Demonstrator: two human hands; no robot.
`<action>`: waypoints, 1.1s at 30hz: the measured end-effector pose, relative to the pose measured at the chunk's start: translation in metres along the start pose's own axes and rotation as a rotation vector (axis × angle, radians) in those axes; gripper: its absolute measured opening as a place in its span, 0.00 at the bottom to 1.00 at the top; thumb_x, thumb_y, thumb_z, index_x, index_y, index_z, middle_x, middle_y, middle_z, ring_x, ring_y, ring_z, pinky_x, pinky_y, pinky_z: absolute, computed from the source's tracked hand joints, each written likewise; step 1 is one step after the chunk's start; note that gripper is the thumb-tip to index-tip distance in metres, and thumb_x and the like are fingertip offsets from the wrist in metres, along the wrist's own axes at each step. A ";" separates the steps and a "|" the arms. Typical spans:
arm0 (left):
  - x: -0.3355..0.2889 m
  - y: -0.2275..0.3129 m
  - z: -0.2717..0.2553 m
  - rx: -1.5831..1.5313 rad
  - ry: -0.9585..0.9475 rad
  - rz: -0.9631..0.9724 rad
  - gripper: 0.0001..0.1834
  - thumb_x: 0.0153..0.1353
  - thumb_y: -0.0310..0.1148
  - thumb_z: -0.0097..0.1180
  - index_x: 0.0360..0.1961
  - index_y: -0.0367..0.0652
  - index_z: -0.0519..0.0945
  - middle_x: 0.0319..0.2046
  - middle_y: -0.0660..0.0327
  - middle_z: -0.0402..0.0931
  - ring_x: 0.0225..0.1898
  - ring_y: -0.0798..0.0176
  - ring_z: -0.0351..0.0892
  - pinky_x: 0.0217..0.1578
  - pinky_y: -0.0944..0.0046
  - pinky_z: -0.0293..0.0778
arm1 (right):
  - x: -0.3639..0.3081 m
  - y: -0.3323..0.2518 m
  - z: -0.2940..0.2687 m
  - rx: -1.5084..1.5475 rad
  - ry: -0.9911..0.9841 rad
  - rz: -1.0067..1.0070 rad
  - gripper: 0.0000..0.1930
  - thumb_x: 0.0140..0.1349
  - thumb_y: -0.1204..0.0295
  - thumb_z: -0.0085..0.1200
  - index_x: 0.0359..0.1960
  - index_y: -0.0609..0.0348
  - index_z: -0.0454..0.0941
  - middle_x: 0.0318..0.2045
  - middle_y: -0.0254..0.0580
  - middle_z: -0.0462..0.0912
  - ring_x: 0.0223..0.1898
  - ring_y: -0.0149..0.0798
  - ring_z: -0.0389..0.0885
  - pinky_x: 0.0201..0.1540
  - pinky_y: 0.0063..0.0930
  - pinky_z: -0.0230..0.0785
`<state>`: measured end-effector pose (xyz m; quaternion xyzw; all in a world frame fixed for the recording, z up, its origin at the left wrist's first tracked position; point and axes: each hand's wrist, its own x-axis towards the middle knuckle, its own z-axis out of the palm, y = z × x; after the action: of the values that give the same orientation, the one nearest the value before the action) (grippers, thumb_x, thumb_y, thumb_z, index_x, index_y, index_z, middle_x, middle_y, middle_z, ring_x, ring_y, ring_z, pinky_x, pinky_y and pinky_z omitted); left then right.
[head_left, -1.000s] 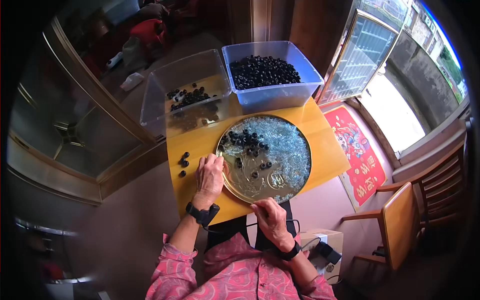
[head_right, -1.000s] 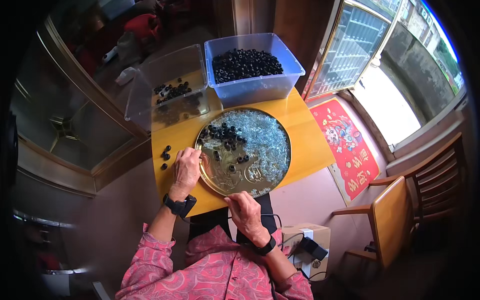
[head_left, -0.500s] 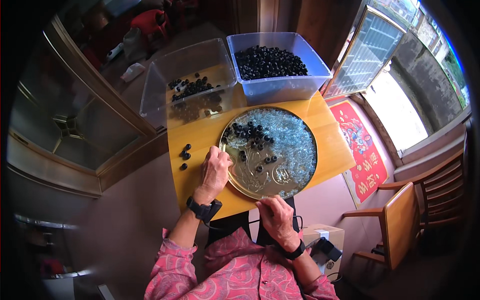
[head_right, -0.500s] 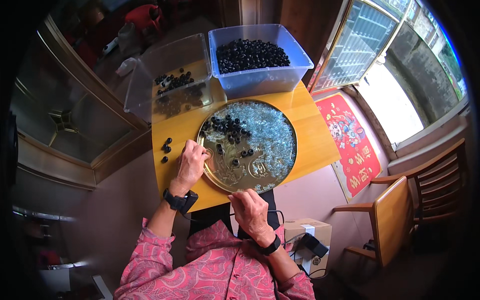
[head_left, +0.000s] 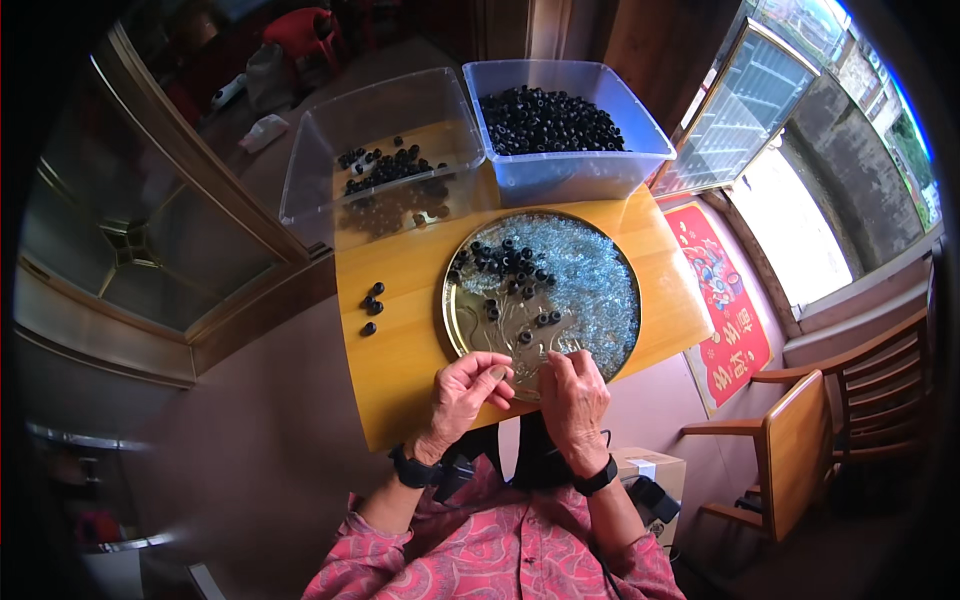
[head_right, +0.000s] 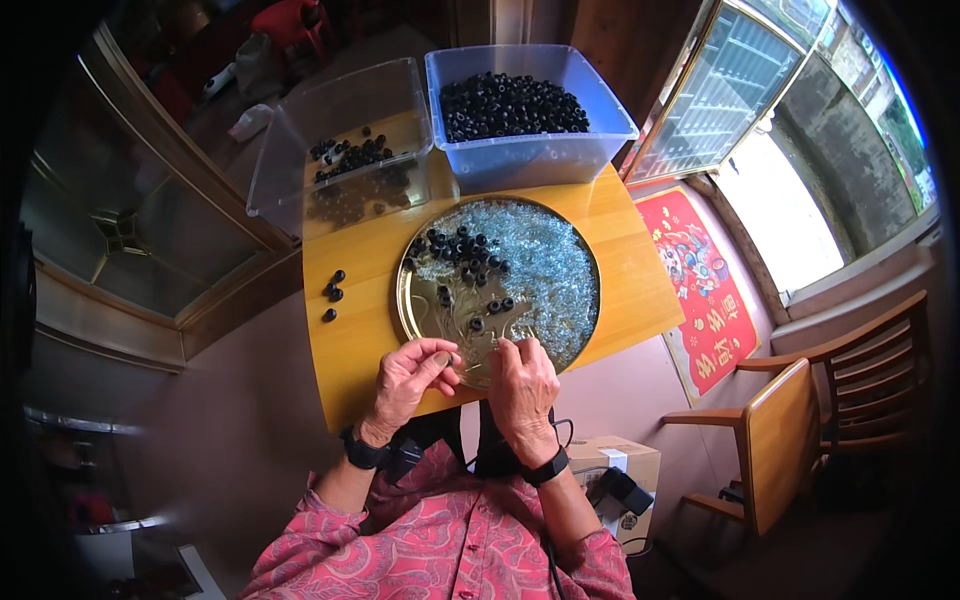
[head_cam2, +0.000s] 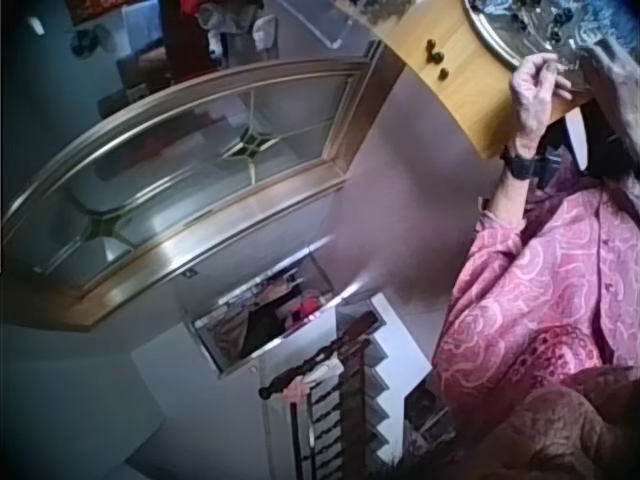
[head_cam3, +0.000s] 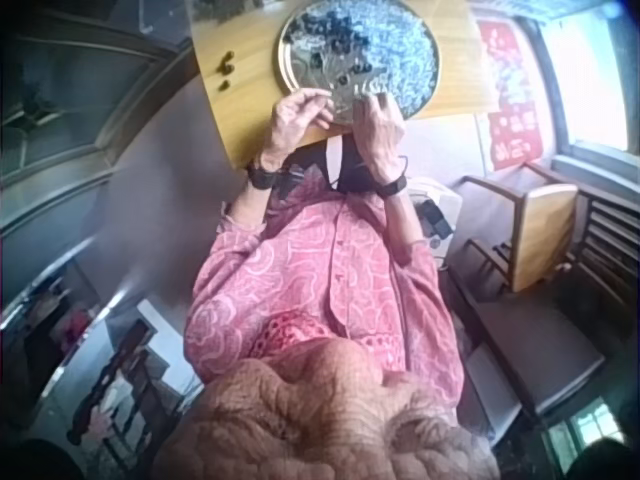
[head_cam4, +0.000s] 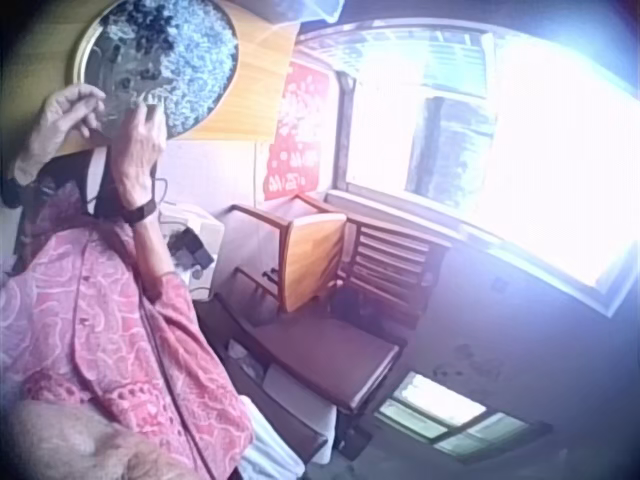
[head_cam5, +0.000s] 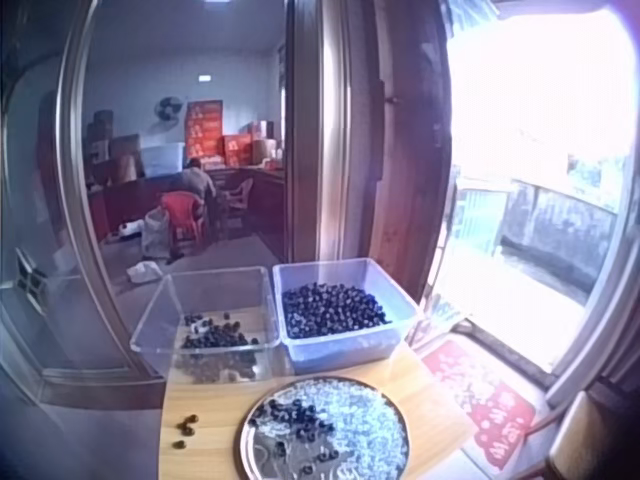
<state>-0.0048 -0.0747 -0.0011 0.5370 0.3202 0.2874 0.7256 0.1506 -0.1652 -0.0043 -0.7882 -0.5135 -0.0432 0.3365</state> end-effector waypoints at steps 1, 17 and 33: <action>-0.003 -0.002 0.000 -0.157 -0.016 -0.064 0.12 0.68 0.27 0.55 0.50 0.34 0.77 0.41 0.56 0.81 0.35 0.67 0.83 0.34 0.69 0.82 | 0.000 0.001 0.002 -0.036 -0.029 0.008 0.04 0.59 0.72 0.59 0.35 0.54 0.79 0.31 0.42 0.76 0.32 0.47 0.80 0.32 0.40 0.72; -0.018 -0.008 0.003 -0.546 -0.010 -0.104 0.15 0.69 0.30 0.54 0.53 0.35 0.79 0.41 0.57 0.82 0.35 0.70 0.82 0.35 0.71 0.83 | -0.011 -0.018 -0.012 0.474 -0.115 -0.032 0.05 0.63 0.82 0.51 0.39 0.62 0.72 0.34 0.48 0.75 0.33 0.53 0.78 0.34 0.41 0.71; -0.022 -0.013 0.007 -0.583 -0.039 -0.088 0.14 0.69 0.29 0.54 0.53 0.35 0.79 0.42 0.55 0.82 0.39 0.65 0.85 0.40 0.67 0.84 | -0.015 -0.025 -0.021 0.684 -0.173 0.055 0.03 0.64 0.81 0.54 0.38 0.63 0.74 0.31 0.46 0.76 0.30 0.43 0.79 0.32 0.33 0.71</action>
<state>-0.0121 -0.0990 -0.0087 0.2970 0.2333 0.3253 0.8669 0.1288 -0.1830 0.0177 -0.6440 -0.5035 0.2074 0.5374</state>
